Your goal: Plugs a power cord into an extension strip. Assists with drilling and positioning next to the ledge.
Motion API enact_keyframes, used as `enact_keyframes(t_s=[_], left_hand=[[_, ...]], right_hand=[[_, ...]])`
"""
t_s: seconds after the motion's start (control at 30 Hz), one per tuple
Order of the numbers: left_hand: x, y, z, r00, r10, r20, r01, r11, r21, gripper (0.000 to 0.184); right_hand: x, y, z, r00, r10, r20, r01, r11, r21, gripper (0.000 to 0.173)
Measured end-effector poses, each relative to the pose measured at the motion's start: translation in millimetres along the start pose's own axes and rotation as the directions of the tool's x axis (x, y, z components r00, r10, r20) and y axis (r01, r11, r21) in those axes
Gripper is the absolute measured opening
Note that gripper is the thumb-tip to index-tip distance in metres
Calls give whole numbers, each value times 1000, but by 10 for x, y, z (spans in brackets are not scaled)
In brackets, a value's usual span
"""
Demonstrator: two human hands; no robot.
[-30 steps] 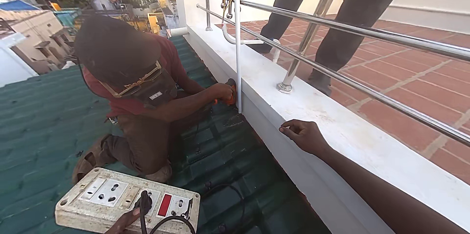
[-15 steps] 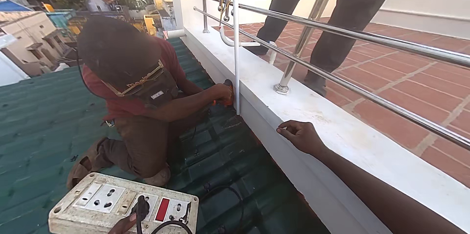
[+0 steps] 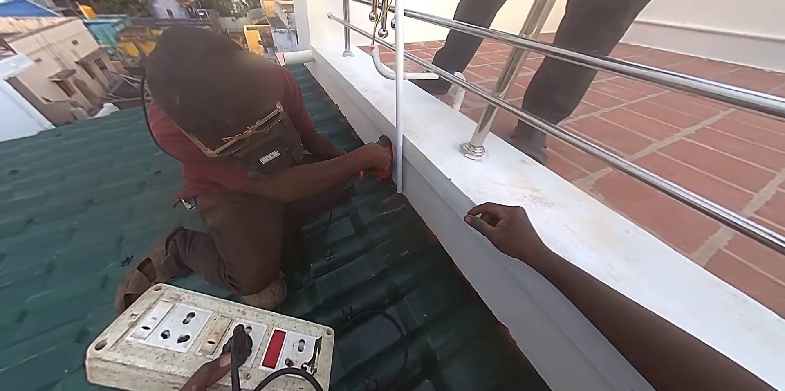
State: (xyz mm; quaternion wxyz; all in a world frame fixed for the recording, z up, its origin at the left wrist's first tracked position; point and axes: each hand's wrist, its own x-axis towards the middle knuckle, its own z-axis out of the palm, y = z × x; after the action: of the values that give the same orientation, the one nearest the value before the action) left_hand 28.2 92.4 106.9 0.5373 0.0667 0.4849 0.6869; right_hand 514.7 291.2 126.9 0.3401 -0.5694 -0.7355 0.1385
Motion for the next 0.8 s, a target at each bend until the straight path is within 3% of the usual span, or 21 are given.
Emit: enact_keyframes(t_s=[0.13,0.23,0.27,0.33,0.37,0.43,0.47,0.5,0.57,0.67,0.8], left_hand=[[-479,333,730,970,-104,-221,124,989,76,19],[-326,204,426,994,-78,-82,81,996,33,15],[-146,81,164,998,-57,2,57,998,9,14],[18,-38,-27,998,-55,42,53,998,36,12],[30,-56,-16,998,-59,21,58,997,49,12],[30,-77,35,997,-77,-8,77,995,65,12],[27,-91,48,996,-84,-11,85,994,69,13],[23,-107,58,996,-89,-16,90,993,77,12],[13,-139,67,995,-96,-22,98,991,88,12],[21,-167,70,995,-94,-24,96,991,90,13],[33,-172,88,996,-79,-42,83,993,90,12]], right_hand=[[-9,-4,1,1000,-21,-13,21,1000,7,21],[3,-16,39,1000,-27,1,27,997,-76,23],[14,-49,58,998,-4,61,13,989,-146,29],[22,-225,145,970,35,240,38,955,-295,46],[-12,-334,232,953,-46,300,162,913,-375,54],[-91,-463,471,851,-395,346,519,733,-439,63],[-116,-501,584,786,-506,355,618,650,-442,67],[-151,-540,673,768,-524,368,640,627,-444,72],[-218,-583,772,825,-368,430,552,688,-471,86],[-205,-497,818,874,-175,453,437,692,-575,101],[-150,-457,749,871,15,491,345,692,-634,105]])
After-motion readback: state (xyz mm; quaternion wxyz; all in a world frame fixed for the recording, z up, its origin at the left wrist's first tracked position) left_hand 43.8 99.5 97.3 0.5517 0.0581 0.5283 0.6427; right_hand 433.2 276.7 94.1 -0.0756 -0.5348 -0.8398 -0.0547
